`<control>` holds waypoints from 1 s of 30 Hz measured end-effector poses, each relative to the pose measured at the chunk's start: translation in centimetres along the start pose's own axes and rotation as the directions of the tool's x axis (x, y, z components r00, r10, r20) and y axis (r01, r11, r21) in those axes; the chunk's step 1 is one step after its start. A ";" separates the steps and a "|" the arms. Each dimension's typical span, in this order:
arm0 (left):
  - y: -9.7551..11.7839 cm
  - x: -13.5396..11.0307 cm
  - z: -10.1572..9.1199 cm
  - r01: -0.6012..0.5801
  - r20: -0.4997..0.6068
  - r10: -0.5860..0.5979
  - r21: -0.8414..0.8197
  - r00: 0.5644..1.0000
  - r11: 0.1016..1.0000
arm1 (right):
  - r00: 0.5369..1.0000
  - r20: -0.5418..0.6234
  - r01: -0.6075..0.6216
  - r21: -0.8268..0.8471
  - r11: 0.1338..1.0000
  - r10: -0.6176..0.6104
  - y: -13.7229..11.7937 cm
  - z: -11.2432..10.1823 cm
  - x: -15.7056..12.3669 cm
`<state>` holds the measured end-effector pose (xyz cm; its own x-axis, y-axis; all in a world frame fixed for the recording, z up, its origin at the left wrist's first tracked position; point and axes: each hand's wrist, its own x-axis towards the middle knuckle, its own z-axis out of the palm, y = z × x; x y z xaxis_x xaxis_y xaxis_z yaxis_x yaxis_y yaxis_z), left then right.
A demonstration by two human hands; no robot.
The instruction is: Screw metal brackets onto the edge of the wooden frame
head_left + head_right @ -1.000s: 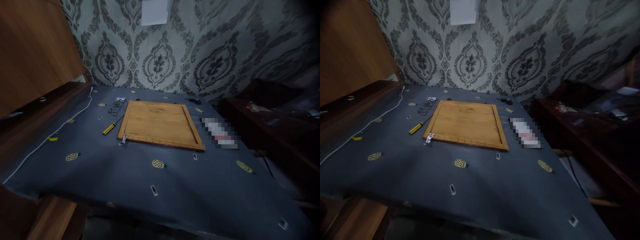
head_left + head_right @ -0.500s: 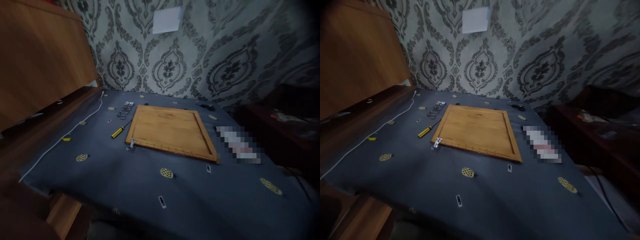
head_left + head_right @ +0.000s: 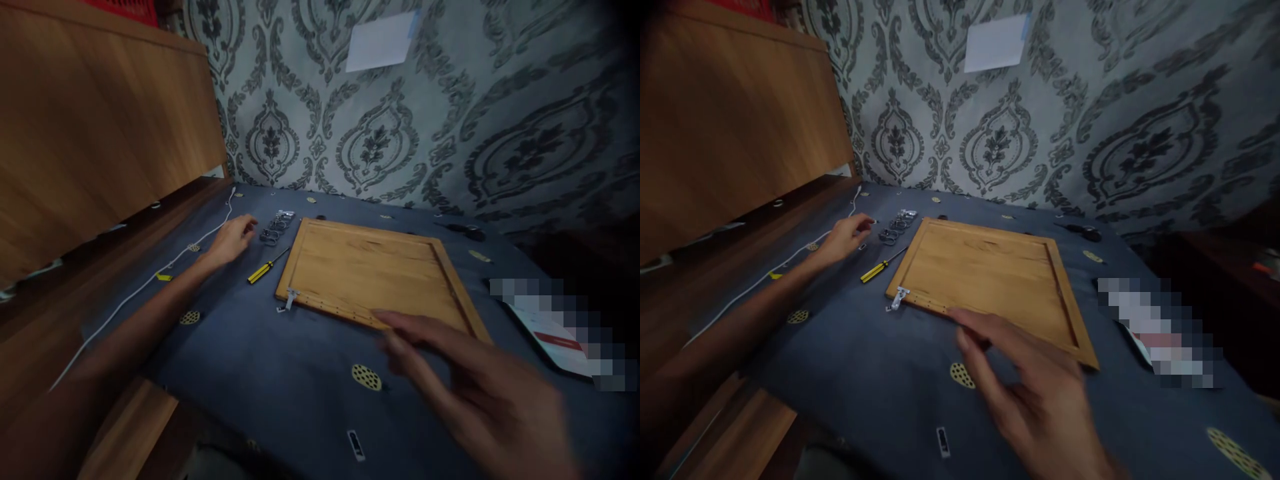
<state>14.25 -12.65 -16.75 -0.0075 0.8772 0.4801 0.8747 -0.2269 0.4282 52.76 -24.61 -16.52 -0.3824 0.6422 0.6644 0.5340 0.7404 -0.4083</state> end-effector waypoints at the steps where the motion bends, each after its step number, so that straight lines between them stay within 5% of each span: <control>1: -1.5 0.6 0.9 0.025 0.043 -0.027 0.047 0.999 0.999 | 0.998 0.049 -0.031 0.056 0.998 0.028 -0.2 0.9 1.1; 5: -4.4 1.1 2.5 0.034 0.171 -0.065 0.179 0.983 0.983 | 0.971 0.218 -0.144 0.189 0.971 0.102 -0.3 4.1 2.9; 13: -3.6 1.2 2.5 -0.117 0.302 0.023 0.298 0.953 0.947 | 0.933 0.337 -0.199 0.197 0.960 0.124 1.2 7.5 1.6; 30: -3.7 -2.3 1.6 -0.251 0.341 0.111 0.401 0.933 0.881 | 0.939 0.319 -0.207 0.234 0.950 0.126 1.8 8.0 0.9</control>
<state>11.78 -13.14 -20.64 0.2551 0.9382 0.2339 0.9668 -0.2504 -0.0504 47.39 -21.06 -21.64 -0.5325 0.7601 0.3724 0.4101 0.6166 -0.6720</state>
